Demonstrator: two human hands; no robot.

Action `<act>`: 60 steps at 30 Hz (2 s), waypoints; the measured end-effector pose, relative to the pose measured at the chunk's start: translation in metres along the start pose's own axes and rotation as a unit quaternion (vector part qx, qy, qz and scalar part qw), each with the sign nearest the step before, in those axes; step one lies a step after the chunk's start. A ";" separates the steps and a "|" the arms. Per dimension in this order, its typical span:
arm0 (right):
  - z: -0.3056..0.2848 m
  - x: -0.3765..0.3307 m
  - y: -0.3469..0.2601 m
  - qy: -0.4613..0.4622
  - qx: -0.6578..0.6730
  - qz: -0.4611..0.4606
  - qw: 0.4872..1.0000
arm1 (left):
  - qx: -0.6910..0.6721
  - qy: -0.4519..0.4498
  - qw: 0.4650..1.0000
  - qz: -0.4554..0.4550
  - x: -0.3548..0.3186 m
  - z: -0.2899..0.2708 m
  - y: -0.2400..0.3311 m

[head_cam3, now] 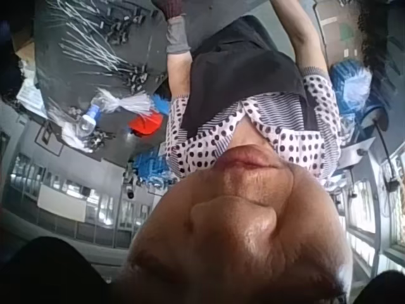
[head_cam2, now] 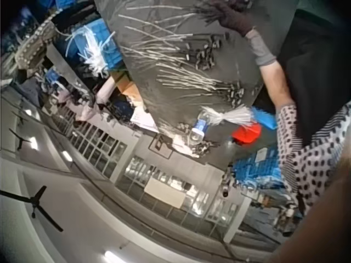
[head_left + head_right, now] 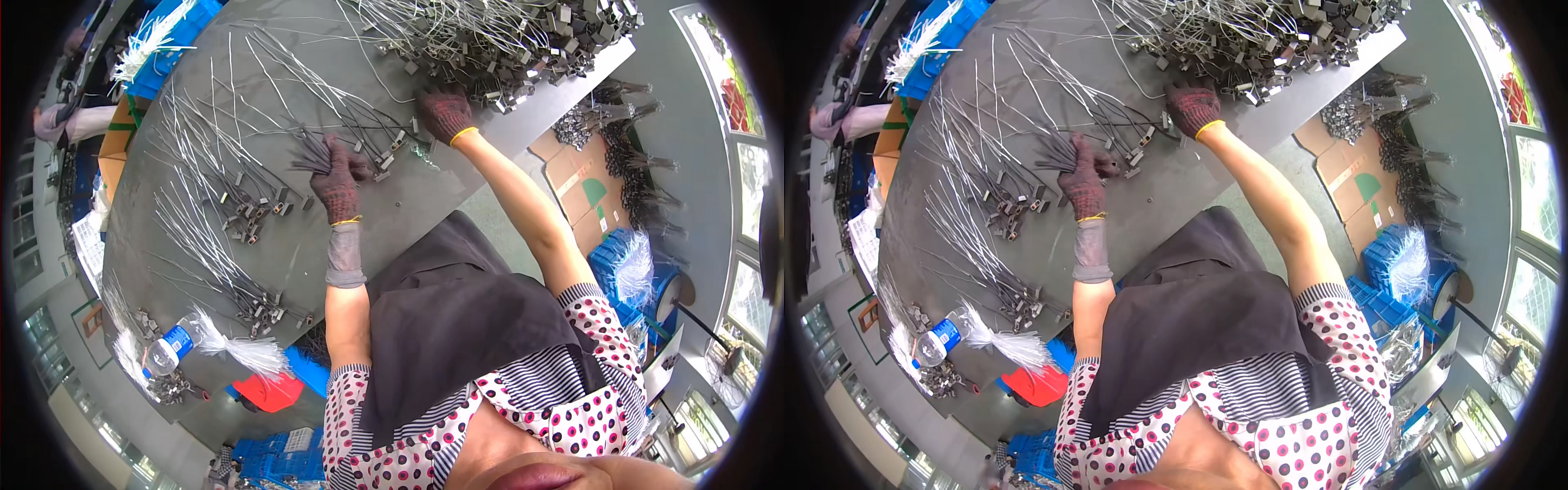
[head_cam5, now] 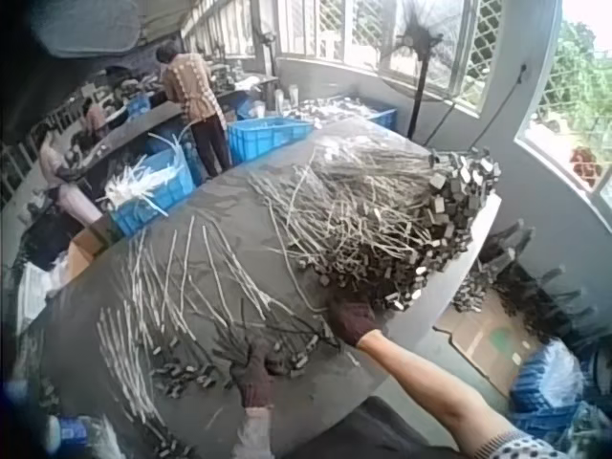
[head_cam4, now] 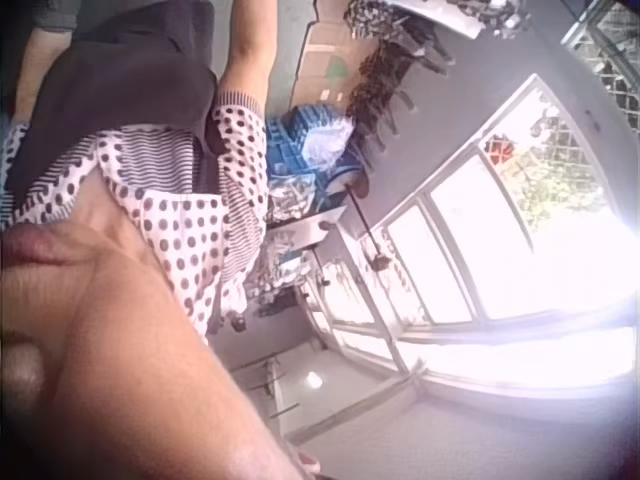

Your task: Sorting and organizing wire bundles on an assembly table.

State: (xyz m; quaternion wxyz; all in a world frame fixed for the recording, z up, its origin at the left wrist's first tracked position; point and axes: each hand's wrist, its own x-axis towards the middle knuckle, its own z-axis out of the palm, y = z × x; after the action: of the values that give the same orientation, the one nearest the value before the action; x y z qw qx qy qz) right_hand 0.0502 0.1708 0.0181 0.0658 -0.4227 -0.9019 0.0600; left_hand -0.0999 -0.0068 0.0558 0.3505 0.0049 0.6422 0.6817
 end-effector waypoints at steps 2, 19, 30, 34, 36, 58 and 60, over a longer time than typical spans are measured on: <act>-0.010 0.001 0.004 -0.069 -0.054 -0.034 0.996 | -0.032 0.027 0.999 -0.035 0.005 0.001 0.002; -0.071 -0.263 0.061 -0.158 0.480 0.197 0.841 | -0.196 -0.332 0.874 -0.294 -0.033 0.080 -0.114; -0.055 -0.475 0.099 -0.221 0.340 0.381 0.831 | -0.268 -0.321 0.883 -0.213 -0.023 0.077 -0.101; -0.043 -0.505 0.108 -0.194 0.357 0.413 0.815 | -0.262 -0.322 0.900 -0.135 -0.021 0.083 -0.092; -0.044 -0.510 0.113 -0.199 0.345 0.418 0.816 | -0.259 -0.316 0.904 -0.122 -0.024 0.085 -0.091; -0.043 -0.423 0.116 -0.203 0.357 0.360 0.838 | -0.192 -0.175 0.965 -0.031 -0.012 0.026 -0.055; -0.016 -0.461 0.128 -0.166 0.371 0.393 0.825 | -0.220 -0.175 0.959 -0.044 -0.010 0.032 -0.049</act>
State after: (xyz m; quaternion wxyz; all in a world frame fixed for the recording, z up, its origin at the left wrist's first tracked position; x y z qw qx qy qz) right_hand 0.4420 -0.1022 -0.0189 0.0374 -0.6688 -0.5664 0.4801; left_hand -0.0543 0.0130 0.0228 0.4791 0.0187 0.4049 0.7786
